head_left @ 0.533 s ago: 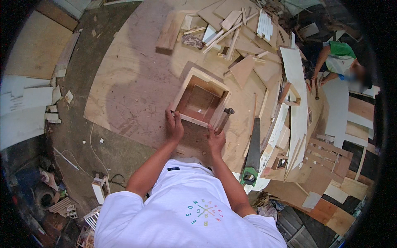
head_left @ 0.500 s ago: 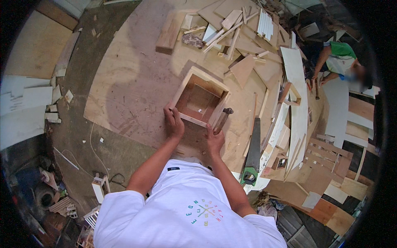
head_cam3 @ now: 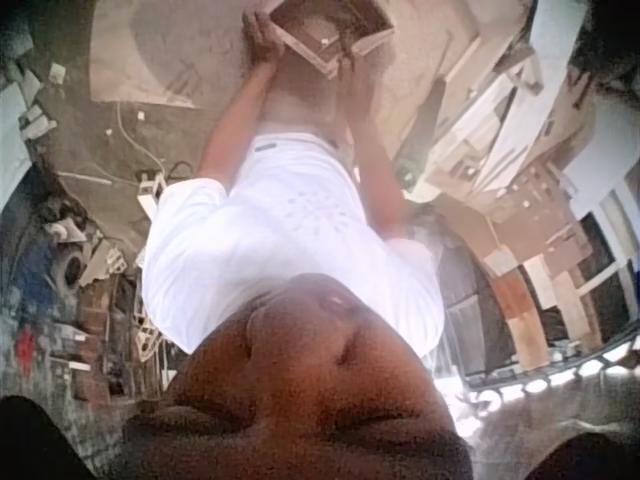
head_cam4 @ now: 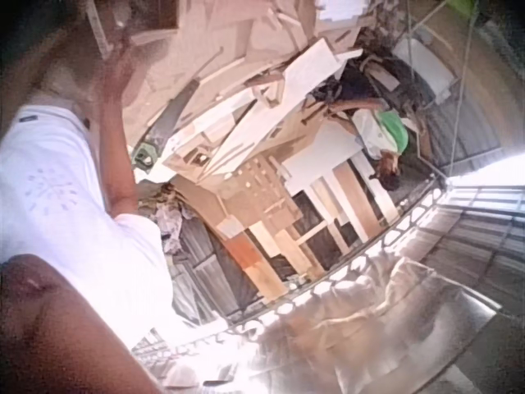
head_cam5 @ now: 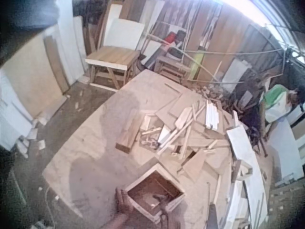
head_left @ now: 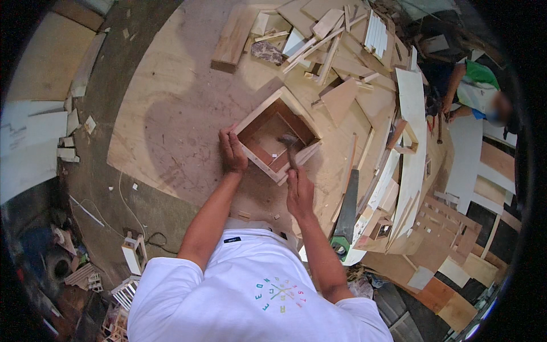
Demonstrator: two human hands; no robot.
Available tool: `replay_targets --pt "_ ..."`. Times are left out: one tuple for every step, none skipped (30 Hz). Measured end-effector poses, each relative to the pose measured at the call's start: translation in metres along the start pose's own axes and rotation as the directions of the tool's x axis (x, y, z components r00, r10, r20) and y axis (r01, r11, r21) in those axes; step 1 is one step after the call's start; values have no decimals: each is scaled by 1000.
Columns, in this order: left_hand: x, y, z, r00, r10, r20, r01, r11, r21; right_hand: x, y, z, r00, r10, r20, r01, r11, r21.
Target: The person assembles a square wooden frame by joining pieces of wood and hammering nails into the corners, then uses a saw to cut a thin wooden strip on a workbench.
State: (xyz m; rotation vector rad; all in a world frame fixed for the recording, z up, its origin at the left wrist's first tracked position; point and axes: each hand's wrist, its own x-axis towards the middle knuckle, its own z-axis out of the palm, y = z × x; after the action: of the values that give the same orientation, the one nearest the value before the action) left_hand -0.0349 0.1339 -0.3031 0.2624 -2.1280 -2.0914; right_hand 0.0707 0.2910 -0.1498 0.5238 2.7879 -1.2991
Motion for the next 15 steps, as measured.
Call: replay_targets --pt "0 -3 0 999 13 -42 -15 999 -50 17 -17 -4 989 49 141 -41 997 -61" --pt "3 -4 8 997 26 -73 -34 993 -115 30 -11 -3 982 -18 188 37 994 -101" --pt "4 -4 12 998 28 -49 -33 995 -90 40 -2 2 967 -83 240 119 984 -136" --pt "2 -2 10 999 22 -32 -24 998 -57 49 1 4 942 -142 306 199 966 -164" --pt "-1 0 10 1000 16 -16 -16 1000 -23 57 4 3 925 -138 355 231 944 -234" --pt "-3 2 11 1000 25 -6 -25 1000 -4 64 7 2 906 -131 404 266 916 -300" --pt "-1 5 10 999 39 1 -39 999 21 71 7 4 884 -125 451 307 883 -356" --pt "0 8 9 999 52 10 -52 998 45 75 11 4 882 -172 438 336 882 -331" --pt "2 10 8 999 44 11 -44 998 33 78 17 2 879 -218 423 365 880 -305" --pt "1 9 6 999 37 2 -37 999 12 81 20 1 871 -267 411 402 869 -287" --pt "1 8 4 1000 31 -7 -31 999 -10 83 24 -1 862 -266 431 406 872 -274" --pt "1 6 4 999 42 -30 -44 998 -45 85 27 -2 852 -264 451 409 874 -262" --pt "-1 6 7 998 49 -41 -52 996 -71 87 29 -3 847 -254 467 399 884 -244" --pt "-2 7 9 997 56 -53 -61 993 -96 90 31 -2 828 -266 494 425 872 -244" --pt "-4 7 9 997 42 -58 -47 995 -91 95 33 -1 807 -278 522 452 859 -242"
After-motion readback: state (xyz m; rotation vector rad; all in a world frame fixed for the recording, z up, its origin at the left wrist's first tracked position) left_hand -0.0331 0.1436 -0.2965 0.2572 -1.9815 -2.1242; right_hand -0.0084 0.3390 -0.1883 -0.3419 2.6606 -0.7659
